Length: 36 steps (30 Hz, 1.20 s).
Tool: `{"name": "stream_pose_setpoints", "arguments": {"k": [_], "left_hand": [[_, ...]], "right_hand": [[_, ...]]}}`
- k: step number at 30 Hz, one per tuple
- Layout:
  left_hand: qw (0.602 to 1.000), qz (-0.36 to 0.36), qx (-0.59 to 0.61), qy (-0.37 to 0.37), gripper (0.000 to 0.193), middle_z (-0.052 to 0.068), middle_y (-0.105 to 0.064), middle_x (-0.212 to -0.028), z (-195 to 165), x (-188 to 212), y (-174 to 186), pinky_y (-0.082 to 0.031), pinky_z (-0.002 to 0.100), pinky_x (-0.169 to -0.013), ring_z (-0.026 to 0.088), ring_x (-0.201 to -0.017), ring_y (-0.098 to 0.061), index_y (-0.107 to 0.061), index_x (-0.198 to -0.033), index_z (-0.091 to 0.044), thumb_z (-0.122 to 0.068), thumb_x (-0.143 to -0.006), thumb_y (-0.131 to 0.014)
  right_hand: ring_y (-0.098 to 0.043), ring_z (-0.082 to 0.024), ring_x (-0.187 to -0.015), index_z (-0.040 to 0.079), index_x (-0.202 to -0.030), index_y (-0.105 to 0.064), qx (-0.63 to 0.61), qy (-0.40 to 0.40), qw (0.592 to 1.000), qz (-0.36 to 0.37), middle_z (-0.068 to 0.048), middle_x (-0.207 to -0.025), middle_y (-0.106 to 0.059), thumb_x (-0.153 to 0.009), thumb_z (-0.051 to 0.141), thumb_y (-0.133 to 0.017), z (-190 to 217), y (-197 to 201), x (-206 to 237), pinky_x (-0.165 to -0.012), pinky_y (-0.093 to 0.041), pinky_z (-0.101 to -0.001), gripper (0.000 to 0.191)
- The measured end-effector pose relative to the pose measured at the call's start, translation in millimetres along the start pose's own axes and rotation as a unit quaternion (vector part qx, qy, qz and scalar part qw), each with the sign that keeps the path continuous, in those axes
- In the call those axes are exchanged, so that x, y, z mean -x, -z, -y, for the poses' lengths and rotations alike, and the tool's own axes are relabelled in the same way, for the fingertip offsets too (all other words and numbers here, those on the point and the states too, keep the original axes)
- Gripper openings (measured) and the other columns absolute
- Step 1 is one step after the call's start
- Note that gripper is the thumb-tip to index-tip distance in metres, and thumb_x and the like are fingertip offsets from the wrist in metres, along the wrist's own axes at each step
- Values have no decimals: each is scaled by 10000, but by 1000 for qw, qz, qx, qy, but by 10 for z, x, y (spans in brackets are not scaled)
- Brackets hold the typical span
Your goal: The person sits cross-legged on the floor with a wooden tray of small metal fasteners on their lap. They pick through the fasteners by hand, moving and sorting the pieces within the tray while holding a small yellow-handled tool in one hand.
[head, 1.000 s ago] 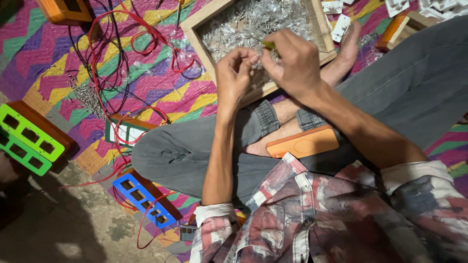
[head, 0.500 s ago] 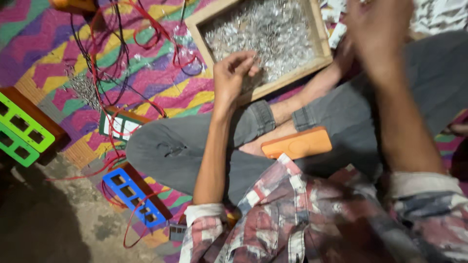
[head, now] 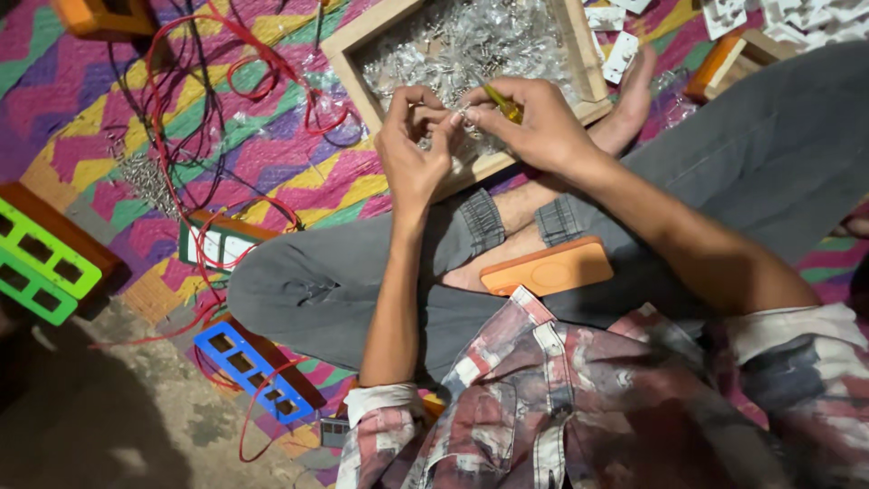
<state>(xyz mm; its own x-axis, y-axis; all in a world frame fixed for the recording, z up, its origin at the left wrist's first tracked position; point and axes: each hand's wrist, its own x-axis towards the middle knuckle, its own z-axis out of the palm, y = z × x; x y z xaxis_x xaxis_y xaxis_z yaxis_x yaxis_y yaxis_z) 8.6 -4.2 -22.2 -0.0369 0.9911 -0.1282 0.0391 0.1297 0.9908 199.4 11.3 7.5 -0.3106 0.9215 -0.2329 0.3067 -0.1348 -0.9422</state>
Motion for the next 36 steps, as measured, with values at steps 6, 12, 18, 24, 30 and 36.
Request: {"name": "stream_pose_setpoints", "arguments": {"k": [6,12,18,24,30,36], "left_hand": [[998,13,-46,-43,212,20,-638,-804,-127,43,-49,-488,219,-638,63,-716,-618,-551,-1031,-41,5,-904,-714],[990,-102,-95,-21,235,-8,-614,-749,-131,-11,48,-431,211,-557,47,-613,-532,-558,-1040,-53,8,-860,-697],[930,-221,-271,-114,197,68,-664,-808,-178,-101,656,-525,325,-611,148,-675,-681,-561,-1088,-64,18,-932,-650],[849,-292,-439,-37,201,67,-673,-699,-198,-117,1038,-474,398,-550,185,-603,-652,-578,-1074,-43,-53,-925,-711],[956,-196,-210,-60,139,26,-643,-670,-160,-141,688,-502,304,-587,110,-593,-609,-606,-1059,-50,-86,-982,-715],[975,-122,-184,-38,99,-4,-602,-655,-147,-93,416,-425,247,-541,60,-590,-551,-640,-1010,-47,-88,-975,-723]], "right_hand": [[-509,-72,-735,20,-1088,-755,47,-62,996,-34,-62,-847,-687,-977,164,-767,-1,-24,-9,-627,-415,-290,182],[-703,-181,-856,27,-1139,-741,133,64,982,-121,-105,-1004,-739,-996,96,-735,-13,-13,-5,-722,-526,-325,159],[-693,-351,-906,30,-1052,-739,259,76,958,-100,-157,-963,-706,-989,131,-750,-45,-13,-7,-778,-532,-444,119],[-664,-411,-871,-2,-1003,-706,413,42,909,-33,-198,-989,-657,-833,263,-841,-15,-10,51,-708,-514,-502,343],[-685,-403,-836,53,-917,-756,455,13,890,22,-189,-983,-663,-827,199,-821,-59,6,49,-708,-530,-509,183],[-684,-405,-797,-1,-884,-717,466,28,884,24,-208,-970,-660,-864,189,-803,-138,14,50,-692,-529,-507,209]]}}
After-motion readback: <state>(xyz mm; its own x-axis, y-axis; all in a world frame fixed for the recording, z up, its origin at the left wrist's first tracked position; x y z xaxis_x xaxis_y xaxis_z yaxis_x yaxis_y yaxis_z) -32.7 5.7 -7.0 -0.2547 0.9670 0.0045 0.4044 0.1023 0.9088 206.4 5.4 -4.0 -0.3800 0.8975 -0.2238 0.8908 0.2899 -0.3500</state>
